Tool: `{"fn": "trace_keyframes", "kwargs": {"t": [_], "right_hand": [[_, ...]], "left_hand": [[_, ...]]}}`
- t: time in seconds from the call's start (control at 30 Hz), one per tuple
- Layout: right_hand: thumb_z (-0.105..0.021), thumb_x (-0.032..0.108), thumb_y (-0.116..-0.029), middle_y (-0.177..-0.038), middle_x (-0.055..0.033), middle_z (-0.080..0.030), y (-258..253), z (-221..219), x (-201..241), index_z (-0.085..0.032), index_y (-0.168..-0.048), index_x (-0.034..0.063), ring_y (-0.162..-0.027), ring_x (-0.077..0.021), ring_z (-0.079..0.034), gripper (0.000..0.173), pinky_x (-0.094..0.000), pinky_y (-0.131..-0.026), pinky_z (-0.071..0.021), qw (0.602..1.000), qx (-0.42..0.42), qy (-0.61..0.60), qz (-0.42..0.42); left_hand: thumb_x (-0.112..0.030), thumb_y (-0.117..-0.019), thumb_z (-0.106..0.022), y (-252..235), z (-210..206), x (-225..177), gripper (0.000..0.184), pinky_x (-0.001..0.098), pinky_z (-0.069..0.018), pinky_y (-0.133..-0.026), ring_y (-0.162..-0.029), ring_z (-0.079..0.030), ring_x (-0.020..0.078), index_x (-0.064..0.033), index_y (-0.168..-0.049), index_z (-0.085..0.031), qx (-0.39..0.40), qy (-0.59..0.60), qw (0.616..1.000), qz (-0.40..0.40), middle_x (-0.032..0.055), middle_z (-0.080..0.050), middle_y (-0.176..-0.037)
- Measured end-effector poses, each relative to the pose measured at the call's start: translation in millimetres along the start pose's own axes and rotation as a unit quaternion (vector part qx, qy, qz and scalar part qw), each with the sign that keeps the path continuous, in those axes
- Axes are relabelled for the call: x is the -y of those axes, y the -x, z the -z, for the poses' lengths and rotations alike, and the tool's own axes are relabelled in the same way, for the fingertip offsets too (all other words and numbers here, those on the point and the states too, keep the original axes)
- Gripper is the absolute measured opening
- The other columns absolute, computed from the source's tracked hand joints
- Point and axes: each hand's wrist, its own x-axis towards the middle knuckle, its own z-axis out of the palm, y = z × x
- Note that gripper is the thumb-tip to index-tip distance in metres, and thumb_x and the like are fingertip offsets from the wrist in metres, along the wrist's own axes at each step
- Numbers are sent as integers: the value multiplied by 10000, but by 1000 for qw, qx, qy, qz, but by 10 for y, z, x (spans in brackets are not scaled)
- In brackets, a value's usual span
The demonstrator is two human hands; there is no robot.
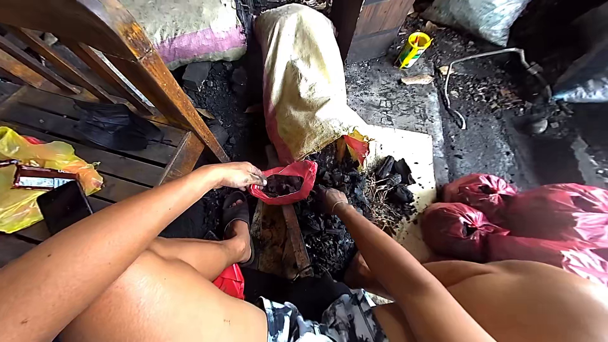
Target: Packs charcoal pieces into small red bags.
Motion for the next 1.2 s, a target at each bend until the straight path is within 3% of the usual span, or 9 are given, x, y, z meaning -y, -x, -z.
{"fn": "trace_keyframes", "kwargs": {"t": [0.17,0.3,0.4,0.47,0.67,0.77,0.87,1.0,1.2], "right_hand": [[-732,145,-929,-1187,-214,-715,-61,344,-289,-751,-1169,50,-1153,-392,-657,259,-631,-1036,-468,983,-16,-138,118],[-768,81,-893,-1004,-171,-733,227,967,-563,-728,-1090,-17,-937,-294,-699,223,-534,-904,-558,924,-131,-310,181],[-682,92,-886,-872,-48,-687,405,1252,-491,-676,-1035,12,-753,-115,-646,169,-329,-709,-566,850,-157,-411,289],[-663,81,-882,-891,-54,-711,463,1266,-210,-689,-1033,4,-776,-117,-663,171,-331,-733,-578,823,-142,-430,343],[-791,208,-885,-976,-134,-744,176,618,792,-729,-1082,68,-924,-310,-722,249,-591,-864,-576,925,-189,-203,258],[-775,251,-911,-1101,-136,-744,154,512,828,-720,-1195,86,-1043,-309,-712,333,-581,-955,-552,926,-184,-201,262],[-737,178,-940,-996,-118,-757,261,732,623,-724,-1151,27,-909,-239,-736,259,-499,-885,-594,886,-212,-271,311],[-682,173,-977,-853,-78,-747,424,1030,273,-767,-981,42,-768,-185,-703,157,-463,-804,-575,923,-60,-212,314],[-799,271,-879,-1110,-270,-702,109,176,231,-733,-1089,-10,-1074,-472,-658,356,-727,-896,-480,984,62,22,165]], "left_hand": [[-242,-1095,-496,50,-5,-29,329,445,-509,-957,-1075,-646,232,-31,-1286,-659,-5,9,1000,0,144,-679,-1206],[-229,-1091,-503,15,-3,-50,327,442,-506,-960,-1083,-640,233,-22,-1296,-650,3,26,1000,-6,151,-673,-1218],[-223,-1092,-500,-5,9,-54,330,447,-510,-959,-1083,-642,237,-18,-1309,-639,4,31,999,-12,155,-671,-1220],[-224,-1091,-501,-30,16,-69,325,441,-511,-950,-1078,-639,233,-24,-1308,-639,4,30,999,-11,148,-670,-1218],[-241,-1091,-507,-41,34,-203,342,466,-501,-996,-1149,-637,260,-27,-1313,-653,-2,1,1000,-14,159,-667,-1261],[-265,-1094,-499,-21,13,-255,349,456,-499,-988,-1118,-641,243,-31,-1294,-664,0,-15,1000,-14,147,-679,-1222],[-278,-1100,-481,-21,-6,-227,355,438,-509,-942,-1048,-649,223,-36,-1271,-676,7,-53,998,-14,135,-691,-1170],[-292,-1097,-488,-45,5,-122,358,499,-494,-960,-1066,-659,270,-48,-1261,-691,7,-149,989,-6,156,-703,-1157],[-341,-1095,-484,-38,24,-162,382,575,-458,-1018,-1142,-653,311,-82,-1273,-701,9,-256,967,13,161,-710,-1167]]}}
